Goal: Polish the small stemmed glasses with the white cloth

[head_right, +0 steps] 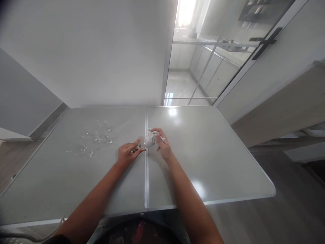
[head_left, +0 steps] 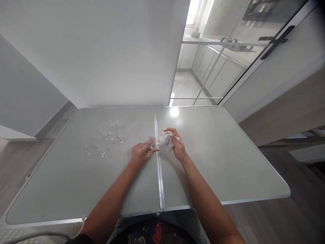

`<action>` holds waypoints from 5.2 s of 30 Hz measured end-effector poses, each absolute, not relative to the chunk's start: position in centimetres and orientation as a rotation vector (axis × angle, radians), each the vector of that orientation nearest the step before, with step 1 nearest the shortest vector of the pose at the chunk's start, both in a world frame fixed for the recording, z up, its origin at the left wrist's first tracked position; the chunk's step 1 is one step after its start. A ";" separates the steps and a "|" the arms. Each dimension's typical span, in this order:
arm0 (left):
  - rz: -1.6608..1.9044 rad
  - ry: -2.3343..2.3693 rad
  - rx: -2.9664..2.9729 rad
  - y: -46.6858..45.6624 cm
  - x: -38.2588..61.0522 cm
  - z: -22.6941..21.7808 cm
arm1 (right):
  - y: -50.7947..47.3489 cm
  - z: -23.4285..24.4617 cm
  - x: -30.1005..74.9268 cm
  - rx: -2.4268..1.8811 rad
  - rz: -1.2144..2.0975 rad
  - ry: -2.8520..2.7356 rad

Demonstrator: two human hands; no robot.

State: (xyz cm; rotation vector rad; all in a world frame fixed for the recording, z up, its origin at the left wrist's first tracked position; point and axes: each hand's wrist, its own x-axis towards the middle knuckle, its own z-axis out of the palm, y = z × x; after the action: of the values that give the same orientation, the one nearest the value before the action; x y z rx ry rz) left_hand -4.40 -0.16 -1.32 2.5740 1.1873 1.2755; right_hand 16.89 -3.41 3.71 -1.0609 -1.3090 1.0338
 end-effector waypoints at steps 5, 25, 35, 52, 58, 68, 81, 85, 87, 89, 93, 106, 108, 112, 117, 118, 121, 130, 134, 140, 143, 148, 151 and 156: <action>1.261 1.217 2.623 -0.4 -4.0 -1.4 | -3.3 3.8 16.5 -1.097 0.880 -1.591; 1.266 1.231 2.592 -0.4 -3.9 -0.9 | -3.3 3.9 16.1 -1.098 1.013 -1.460; 1.286 1.251 2.529 -0.4 -3.6 -0.8 | -3.5 4.0 16.2 -1.099 0.886 -1.322; 1.240 1.241 2.601 -0.2 -4.0 -0.8 | -3.2 4.1 16.2 -1.077 0.929 -1.369; 1.211 1.222 2.610 -0.3 -4.1 -0.6 | -3.2 4.3 16.7 -1.043 1.143 -1.300; 1.254 1.275 2.547 -0.4 -3.7 -1.1 | -3.2 4.1 16.1 -1.080 0.988 -1.347; 1.215 1.249 2.115 -1.3 -3.3 0.5 | -2.3 3.4 16.2 -0.732 1.232 -0.398; 1.018 0.968 1.950 -1.7 -2.8 0.9 | -3.0 4.0 14.2 -0.634 1.507 -0.461; 0.960 0.891 1.771 -1.7 -2.5 0.9 | -3.2 4.2 13.6 -0.597 1.577 -0.492; 0.976 0.885 1.597 -1.5 -2.5 0.9 | -3.3 4.3 13.4 -0.570 1.603 -0.514; 1.028 0.933 1.450 -1.0 -2.7 0.8 | -3.2 4.2 13.4 -0.577 1.601 -0.527; 0.450 0.466 0.752 -1.1 -2.7 0.5 | -3.1 4.0 14.4 -0.656 1.681 -0.542; 0.486 0.487 0.734 -1.0 -2.6 0.5 | -3.2 4.0 14.1 -0.684 1.554 -0.636; 0.648 0.563 0.833 -1.0 -2.3 0.7 | -3.7 3.8 13.6 -0.813 1.044 -1.033; 0.767 0.704 1.104 -1.1 -2.1 0.7 | -3.9 3.6 14.6 -0.957 0.378 -1.751; 0.781 0.758 1.197 -1.0 -2.1 0.7 | -3.8 3.6 14.7 -0.971 0.286 -1.882; 0.808 0.940 1.548 -1.0 -2.2 0.6 | -3.5 3.8 15.0 -1.015 0.146 -2.108; 0.811 0.924 2.165 -1.0 -3.5 1.0 | -3.6 4.1 16.2 -1.012 0.867 -1.472; 0.871 0.859 2.074 -0.8 -3.9 1.0 | -3.5 4.6 15.7 -0.849 1.219 -1.107; 0.938 0.837 1.556 -2.0 -1.6 0.6 | -3.9 5.5 12.6 -0.707 1.343 -0.644; 0.986 0.866 1.407 -1.9 -1.0 0.3 | -4.2 5.2 11.6 -0.783 1.198 -0.826; 1.072 1.017 1.506 -1.1 -1.8 0.4 | -3.8 4.1 11.8 -1.035 0.747 -1.562; 1.075 1.106 1.659 -1.2 -2.1 0.3 | -3.5 3.9 12.0 -1.078 0.574 -1.854; 0.987 1.082 1.837 -1.4 -2.1 -0.4 | -3.5 3.5 13.0 -1.177 0.559 -1.903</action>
State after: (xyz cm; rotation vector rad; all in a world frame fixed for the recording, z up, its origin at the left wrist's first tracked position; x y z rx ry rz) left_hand -2.10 -1.40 -0.36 1.8373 1.0819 0.9870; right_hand 12.97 -3.54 3.49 -1.1768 -1.9030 0.5586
